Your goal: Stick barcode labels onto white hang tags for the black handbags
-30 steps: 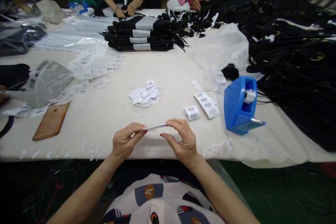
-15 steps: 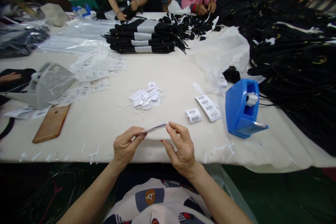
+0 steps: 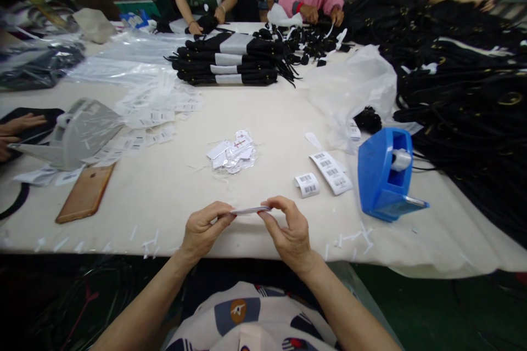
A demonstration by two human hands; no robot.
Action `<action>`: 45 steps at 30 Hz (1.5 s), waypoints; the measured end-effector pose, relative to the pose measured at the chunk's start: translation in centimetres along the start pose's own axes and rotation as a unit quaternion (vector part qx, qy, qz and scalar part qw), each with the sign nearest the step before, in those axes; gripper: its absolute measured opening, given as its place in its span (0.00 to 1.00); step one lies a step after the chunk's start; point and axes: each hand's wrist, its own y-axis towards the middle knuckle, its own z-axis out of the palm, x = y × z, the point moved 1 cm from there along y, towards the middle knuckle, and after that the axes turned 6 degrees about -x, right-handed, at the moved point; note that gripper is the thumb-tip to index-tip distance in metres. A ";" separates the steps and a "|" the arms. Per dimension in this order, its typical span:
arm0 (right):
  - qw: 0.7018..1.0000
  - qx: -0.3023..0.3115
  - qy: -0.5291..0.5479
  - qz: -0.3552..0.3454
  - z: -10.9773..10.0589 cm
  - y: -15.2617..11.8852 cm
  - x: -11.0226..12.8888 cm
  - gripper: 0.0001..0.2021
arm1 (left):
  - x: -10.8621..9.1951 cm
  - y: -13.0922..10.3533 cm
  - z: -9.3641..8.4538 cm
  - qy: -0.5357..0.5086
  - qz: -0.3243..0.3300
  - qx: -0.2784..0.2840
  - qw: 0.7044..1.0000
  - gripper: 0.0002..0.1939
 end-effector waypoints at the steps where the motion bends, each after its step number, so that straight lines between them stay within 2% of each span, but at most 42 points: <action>1: 1.000 0.007 0.000 0.019 0.2 0.2 -0.2 0.13 | 0.1 0.1 -0.1 -0.004 -0.033 0.016 0.999 0.06; 3: 0.998 0.037 -0.004 0.058 0.5 0.5 -0.5 0.09 | 0.2 0.3 -0.2 -0.028 -0.130 0.042 0.990 0.05; 6: 0.985 0.084 0.019 0.151 1.0 0.8 -1.0 0.07 | 0.4 0.8 -0.6 -0.093 -0.279 0.081 0.952 0.11; 8: 0.971 0.100 0.050 0.212 1.4 0.7 -1.4 0.09 | 0.4 1.1 -0.9 -0.107 -0.326 0.097 0.934 0.14; 11: 0.958 0.110 0.076 0.255 2.0 0.5 -2.1 0.11 | 0.6 1.7 -1.4 -0.074 -0.339 0.114 0.931 0.09; 16: 0.966 0.117 0.028 0.230 2.8 0.2 -3.1 0.16 | 1.3 2.4 -1.5 0.000 -0.322 0.141 0.936 0.06; 22: 0.972 0.124 -0.128 0.150 2.9 0.0 -2.4 0.11 | 1.6 2.9 -1.3 0.133 -0.280 0.164 0.937 0.06; 27: 0.966 0.130 -0.168 0.150 2.4 0.0 -2.3 0.10 | 1.3 2.9 -1.4 0.164 -0.270 0.170 0.934 0.08; 31: 0.964 0.137 -0.169 0.154 2.2 0.3 -2.4 0.10 | 0.9 3.0 -1.3 0.241 -0.209 0.162 0.934 0.07; 35: 0.962 0.141 -0.180 0.152 2.1 0.2 -2.4 0.11 | 0.1 2.6 -0.8 0.390 -0.132 0.145 0.900 0.06; 38: 0.961 0.138 -0.187 0.152 2.1 0.1 -2.5 0.11 | -0.3 2.4 -0.6 0.457 -0.064 0.146 0.875 0.08; 43: 0.959 0.140 -0.198 0.148 2.2 0.0 -2.6 0.11 | -0.2 2.7 -0.8 0.469 -0.063 0.167 0.865 0.08; 45: 0.957 0.143 -0.207 0.144 2.2 0.0 -2.6 0.11 | -0.4 2.7 -0.7 0.495 -0.045 0.144 0.856 0.08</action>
